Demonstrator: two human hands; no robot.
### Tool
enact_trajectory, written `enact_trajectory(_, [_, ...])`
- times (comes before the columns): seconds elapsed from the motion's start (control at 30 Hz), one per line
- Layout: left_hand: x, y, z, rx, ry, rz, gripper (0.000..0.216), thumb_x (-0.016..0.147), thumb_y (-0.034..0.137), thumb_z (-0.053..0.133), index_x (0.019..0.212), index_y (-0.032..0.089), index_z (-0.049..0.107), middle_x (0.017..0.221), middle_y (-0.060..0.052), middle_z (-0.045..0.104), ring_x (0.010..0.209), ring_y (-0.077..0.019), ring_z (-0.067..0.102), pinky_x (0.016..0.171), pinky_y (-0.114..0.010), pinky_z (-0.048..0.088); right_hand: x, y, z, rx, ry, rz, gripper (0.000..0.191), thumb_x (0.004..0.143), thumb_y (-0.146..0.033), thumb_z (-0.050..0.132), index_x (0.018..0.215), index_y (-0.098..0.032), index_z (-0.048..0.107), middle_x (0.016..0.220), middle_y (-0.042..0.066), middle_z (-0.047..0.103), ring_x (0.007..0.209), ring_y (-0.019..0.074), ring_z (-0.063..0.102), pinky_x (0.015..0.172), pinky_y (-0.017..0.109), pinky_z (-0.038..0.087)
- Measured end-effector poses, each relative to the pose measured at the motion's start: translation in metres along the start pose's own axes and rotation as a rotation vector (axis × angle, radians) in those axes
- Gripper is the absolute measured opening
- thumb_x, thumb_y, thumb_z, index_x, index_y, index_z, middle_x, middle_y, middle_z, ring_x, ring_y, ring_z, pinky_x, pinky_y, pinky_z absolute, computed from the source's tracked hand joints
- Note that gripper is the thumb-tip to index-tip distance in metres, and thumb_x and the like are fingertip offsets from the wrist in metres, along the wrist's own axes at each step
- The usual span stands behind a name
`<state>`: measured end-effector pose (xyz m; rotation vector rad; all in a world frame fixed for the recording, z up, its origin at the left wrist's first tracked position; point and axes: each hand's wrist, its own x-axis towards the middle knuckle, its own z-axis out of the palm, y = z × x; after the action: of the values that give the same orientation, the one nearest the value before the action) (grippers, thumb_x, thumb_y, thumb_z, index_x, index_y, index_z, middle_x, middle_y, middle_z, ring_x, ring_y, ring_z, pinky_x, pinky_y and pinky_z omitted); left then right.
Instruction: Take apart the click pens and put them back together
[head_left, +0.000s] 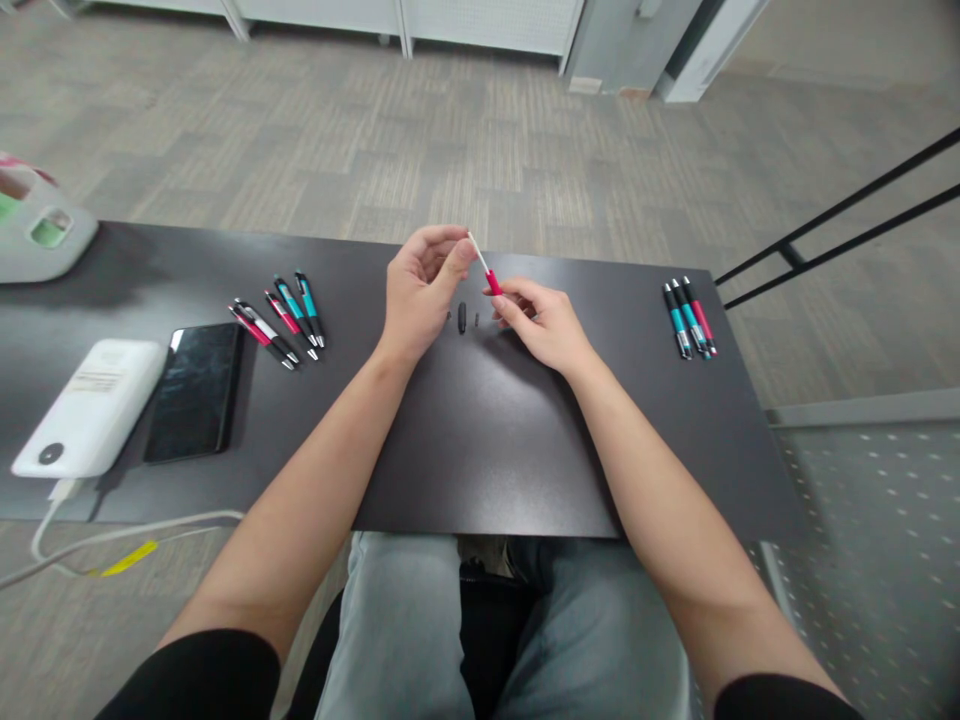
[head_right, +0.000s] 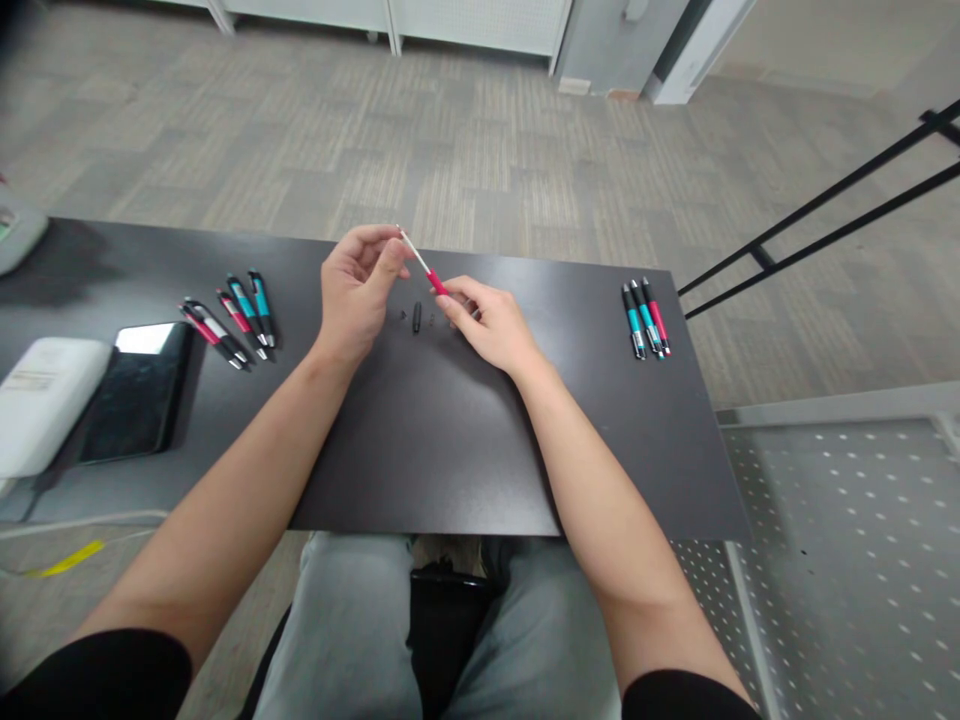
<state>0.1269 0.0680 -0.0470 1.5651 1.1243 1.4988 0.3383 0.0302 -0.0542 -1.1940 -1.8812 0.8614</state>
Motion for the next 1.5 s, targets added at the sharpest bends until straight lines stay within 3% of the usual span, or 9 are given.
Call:
enact_trajectory(0.17, [0.0, -0.003, -0.002, -0.032, -0.018, 0.013, 0.044, 0.106, 0.071, 0.087, 0.11, 0.028, 0.078, 0.108, -0.007, 0.083, 0.097, -0.0228, 0.08, 0.088, -0.04, 0.067, 0.0, 0.001, 0.002, -0.084, -0.022, -0.005, 0.051, 0.115, -0.074, 0.064, 0.13, -0.03, 0.085, 0.1, 0.006, 0.084, 0.092, 0.0292, 0.078, 0.089, 0.044, 0.064])
enact_trajectory(0.4, [-0.001, -0.005, -0.002, -0.044, -0.036, 0.032, 0.048, 0.105, 0.073, 0.086, 0.107, 0.026, 0.079, 0.109, -0.008, 0.085, 0.096, -0.0213, 0.08, 0.087, -0.037, 0.068, 0.002, 0.008, 0.008, 0.009, -0.075, -0.009, 0.06, 0.114, -0.081, 0.06, 0.132, -0.029, 0.085, 0.099, 0.006, 0.083, 0.092, 0.0276, 0.078, 0.092, 0.042, 0.064])
enact_trajectory(0.6, [0.001, -0.012, 0.0, -0.051, 0.048, 0.112, 0.048, 0.105, 0.074, 0.086, 0.107, 0.026, 0.08, 0.102, -0.006, 0.084, 0.094, -0.0204, 0.081, 0.082, -0.033, 0.066, 0.005, 0.014, 0.007, 0.135, -0.076, -0.032, 0.067, 0.112, -0.088, 0.06, 0.129, -0.027, 0.083, 0.094, 0.005, 0.081, 0.091, 0.0265, 0.077, 0.092, 0.04, 0.063])
enact_trajectory(0.77, [-0.003, -0.016, 0.002, -0.062, 0.096, 0.167, 0.044, 0.106, 0.071, 0.086, 0.109, 0.028, 0.081, 0.11, -0.006, 0.085, 0.096, -0.0217, 0.082, 0.083, -0.036, 0.067, 0.006, 0.013, 0.008, 0.172, -0.093, -0.06, 0.063, 0.113, -0.085, 0.063, 0.129, -0.028, 0.085, 0.09, 0.004, 0.078, 0.087, 0.0254, 0.075, 0.088, 0.039, 0.061])
enact_trajectory(0.9, [-0.002, -0.021, 0.003, -0.084, 0.057, 0.163, 0.047, 0.106, 0.074, 0.085, 0.111, 0.028, 0.079, 0.11, -0.008, 0.085, 0.1, -0.023, 0.083, 0.086, -0.037, 0.069, 0.006, 0.014, 0.009, 0.183, -0.103, -0.062, 0.061, 0.113, -0.084, 0.064, 0.128, -0.029, 0.085, 0.089, 0.003, 0.08, 0.085, 0.0245, 0.074, 0.086, 0.039, 0.059])
enact_trajectory(1.1, [0.002, -0.029, 0.002, -0.12, 0.001, 0.131, 0.05, 0.106, 0.076, 0.083, 0.115, 0.027, 0.078, 0.113, -0.009, 0.086, 0.102, -0.0246, 0.085, 0.08, -0.036, 0.069, 0.006, 0.017, 0.009, 0.239, -0.127, -0.038, 0.057, 0.114, -0.081, 0.066, 0.129, -0.029, 0.083, 0.089, 0.001, 0.084, 0.087, 0.0238, 0.076, 0.095, 0.04, 0.059])
enact_trajectory(1.27, [0.001, -0.023, 0.001, -0.075, -0.05, 0.07, 0.042, 0.107, 0.067, 0.087, 0.112, 0.026, 0.079, 0.108, -0.008, 0.086, 0.099, -0.0225, 0.084, 0.08, -0.034, 0.069, 0.007, 0.022, 0.011, 0.322, -0.127, 0.007, 0.055, 0.105, -0.08, 0.081, 0.126, -0.03, 0.082, 0.092, 0.001, 0.085, 0.089, 0.0244, 0.078, 0.095, 0.039, 0.062])
enact_trajectory(1.5, [0.002, -0.017, 0.001, -0.105, 0.023, 0.087, 0.044, 0.104, 0.069, 0.09, 0.107, 0.026, 0.079, 0.107, -0.007, 0.086, 0.099, -0.0226, 0.084, 0.087, -0.036, 0.072, 0.009, 0.029, 0.013, 0.337, -0.071, -0.001, 0.051, 0.096, -0.075, 0.093, 0.122, -0.032, 0.085, 0.101, 0.001, 0.085, 0.085, 0.0226, 0.074, 0.086, 0.038, 0.061])
